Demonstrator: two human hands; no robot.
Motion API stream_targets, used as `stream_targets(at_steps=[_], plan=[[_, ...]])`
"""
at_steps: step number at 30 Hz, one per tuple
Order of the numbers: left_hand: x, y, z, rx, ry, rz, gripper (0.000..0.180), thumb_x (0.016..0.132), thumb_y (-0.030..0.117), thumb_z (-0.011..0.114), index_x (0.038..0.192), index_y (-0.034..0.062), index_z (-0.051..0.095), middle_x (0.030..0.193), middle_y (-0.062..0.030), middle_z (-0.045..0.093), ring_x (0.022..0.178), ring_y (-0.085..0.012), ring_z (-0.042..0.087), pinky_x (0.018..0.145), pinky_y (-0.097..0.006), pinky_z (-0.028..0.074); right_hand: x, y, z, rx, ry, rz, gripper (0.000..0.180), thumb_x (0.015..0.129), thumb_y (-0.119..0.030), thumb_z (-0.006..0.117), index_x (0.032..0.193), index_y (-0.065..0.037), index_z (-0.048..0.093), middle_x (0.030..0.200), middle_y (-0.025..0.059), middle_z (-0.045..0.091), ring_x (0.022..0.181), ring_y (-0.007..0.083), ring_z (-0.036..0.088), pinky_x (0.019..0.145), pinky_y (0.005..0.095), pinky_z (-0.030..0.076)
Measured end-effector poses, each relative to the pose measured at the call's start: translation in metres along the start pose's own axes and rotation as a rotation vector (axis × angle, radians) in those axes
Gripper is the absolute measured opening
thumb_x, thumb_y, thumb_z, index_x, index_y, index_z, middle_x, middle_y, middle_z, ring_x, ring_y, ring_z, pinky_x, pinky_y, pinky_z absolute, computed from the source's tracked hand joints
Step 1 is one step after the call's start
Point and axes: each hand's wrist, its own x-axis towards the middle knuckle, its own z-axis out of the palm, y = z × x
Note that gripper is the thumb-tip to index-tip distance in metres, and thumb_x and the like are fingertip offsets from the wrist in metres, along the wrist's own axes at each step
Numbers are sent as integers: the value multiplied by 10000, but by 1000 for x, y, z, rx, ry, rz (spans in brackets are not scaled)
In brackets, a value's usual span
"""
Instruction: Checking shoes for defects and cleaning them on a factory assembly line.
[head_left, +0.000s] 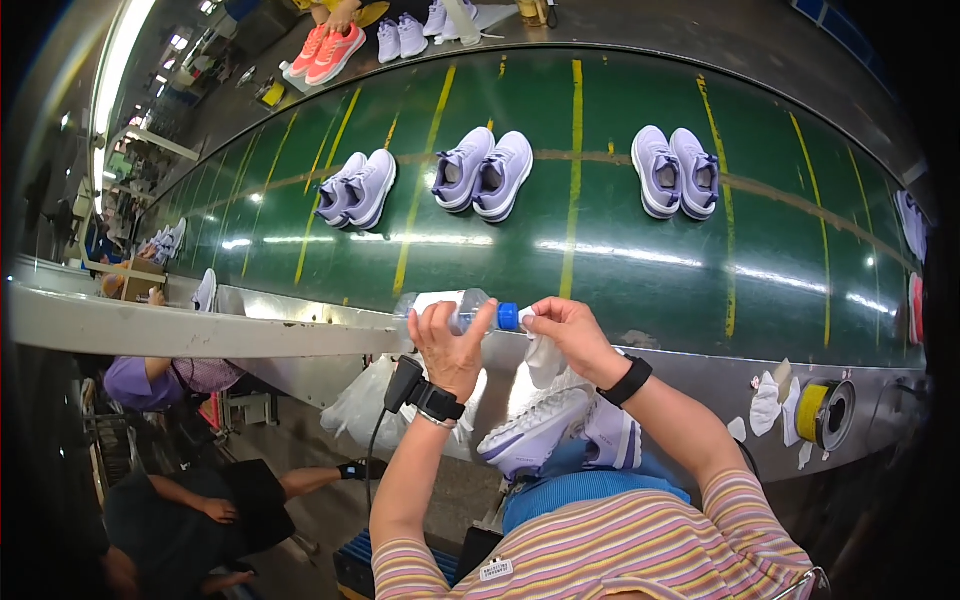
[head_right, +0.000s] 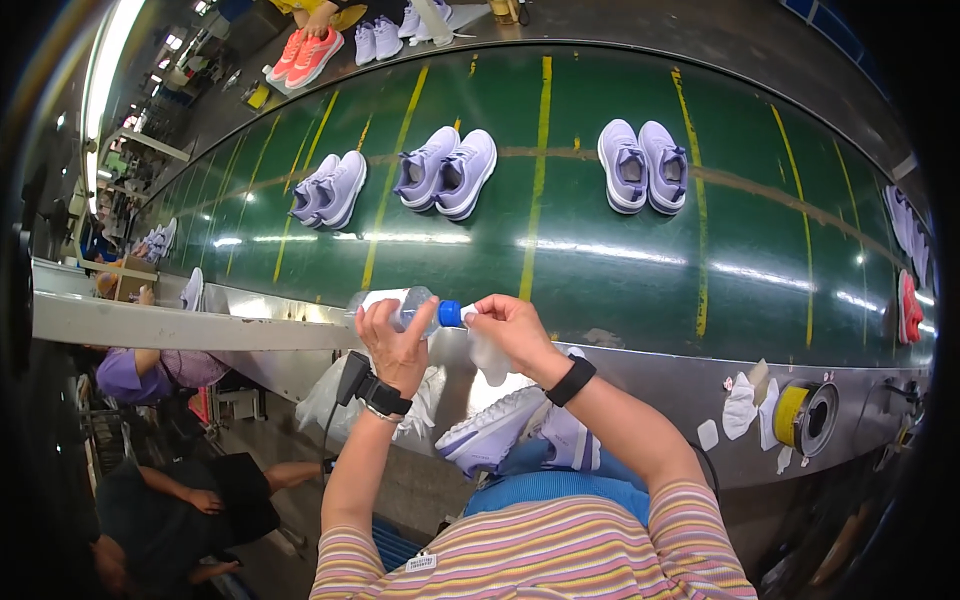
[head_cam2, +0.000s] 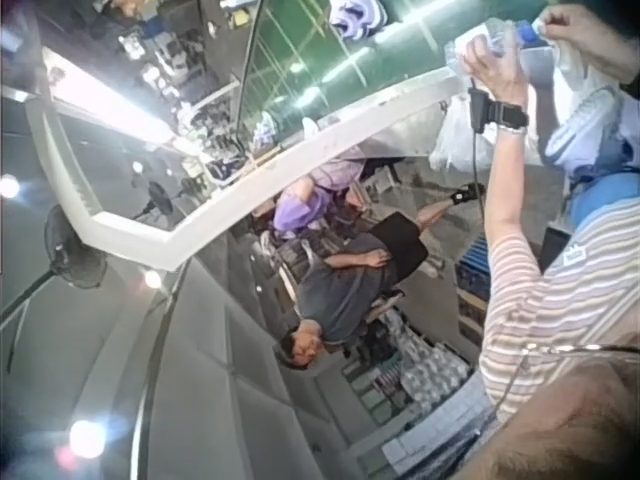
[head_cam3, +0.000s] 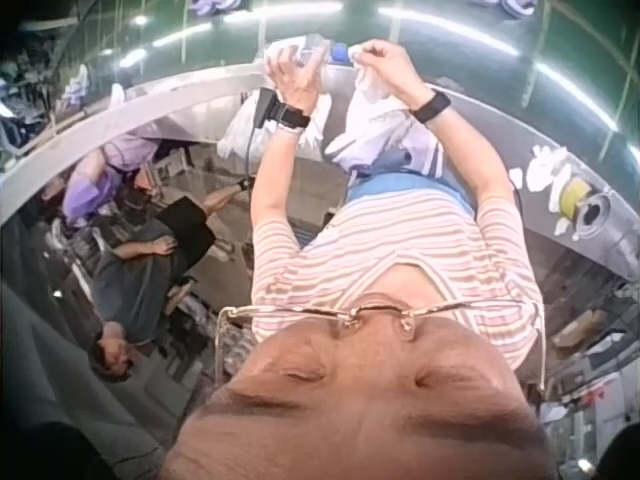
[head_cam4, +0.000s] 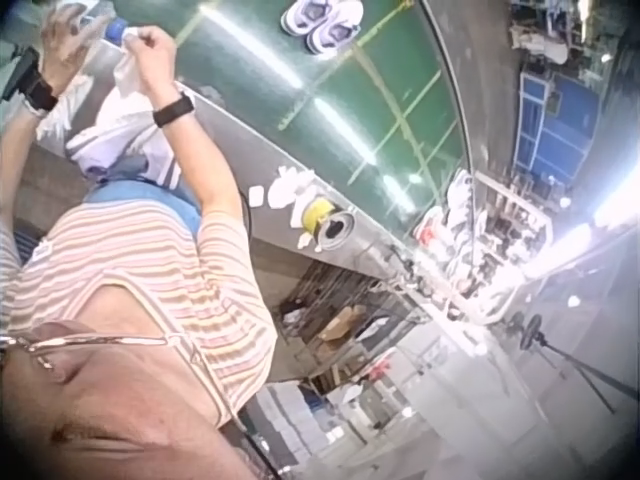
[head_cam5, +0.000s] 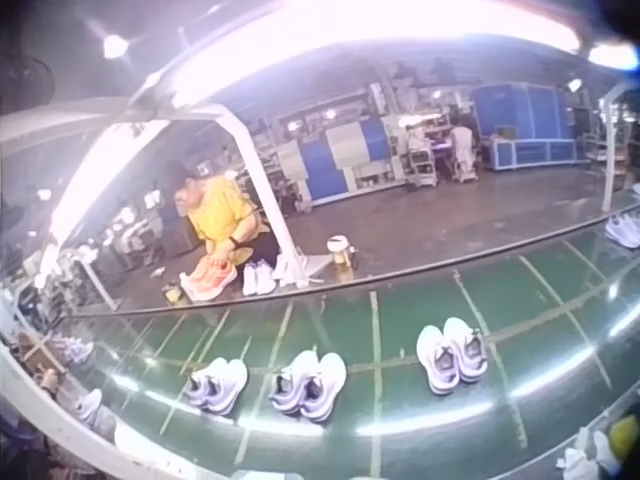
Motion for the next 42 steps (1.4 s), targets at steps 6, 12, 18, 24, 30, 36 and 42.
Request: stream_targets(at_steps=[6, 12, 18, 24, 30, 36, 42], plan=[[-49, -26, 25, -492, 20, -502, 639, 610, 52, 718, 1186, 57, 443, 1122, -143, 478, 1069, -309, 455, 970, -431, 313, -25, -39, -15, -156, -35, -109, 84, 806, -59, 634, 878, -29, 603, 796, 4, 619, 714, 58, 561, 642, 201, 442], [-97, -48, 44, -864, 86, -760, 738, 669, -12, 685, 1305, 21, 313, 1225, -186, 421, 1148, -289, 440, 963, -366, 365, -56, -65, -39, -244, 22, -43, 111, 816, -75, 623, 912, -22, 601, 825, 3, 619, 756, 61, 560, 689, 199, 433], [-140, -8, -28, -678, -115, -957, 798, 703, 59, 699, 1350, 4, 235, 1271, -180, 378, 1173, -273, 407, 910, -379, 410, -69, -66, -29, -578, -61, 23, 113, 814, -107, 637, 877, -27, 588, 789, -16, 600, 718, 41, 535, 662, 194, 423], [-243, 55, -44, -1150, -370, -1445, 941, 695, 230, 772, 1387, 20, 170, 1222, -233, 394, 1114, -300, 461, 856, -385, 443, -45, -18, -12, -851, -321, 8, 148, 805, -115, 621, 874, 5, 571, 804, 21, 602, 772, 85, 548, 719, 240, 440], [-207, 48, -17, -1377, -164, -1369, 736, 749, 125, 725, 1334, 28, 288, 1097, -150, 531, 973, -180, 543, 809, -278, 463, -37, 69, -3, -772, -248, 100, 139, 815, -124, 612, 860, 0, 566, 799, 24, 596, 784, 87, 542, 731, 244, 435], [-169, -17, -54, -1576, -445, -1307, 548, 839, 180, 622, 1301, 12, 380, 1105, -64, 538, 959, -114, 517, 826, -246, 432, -62, 46, 18, -299, -208, 341, 105, 843, -96, 596, 905, -20, 559, 820, 23, 599, 775, 78, 541, 697, 220, 424], [-119, -49, -70, -1624, -1043, -856, 495, 900, 238, 537, 1337, 67, 379, 1130, -31, 528, 1030, -96, 478, 896, -255, 385, -127, 12, 39, -31, -126, 460, 123, 870, -113, 582, 946, -28, 537, 848, 39, 591, 771, 92, 564, 699, 227, 449]])
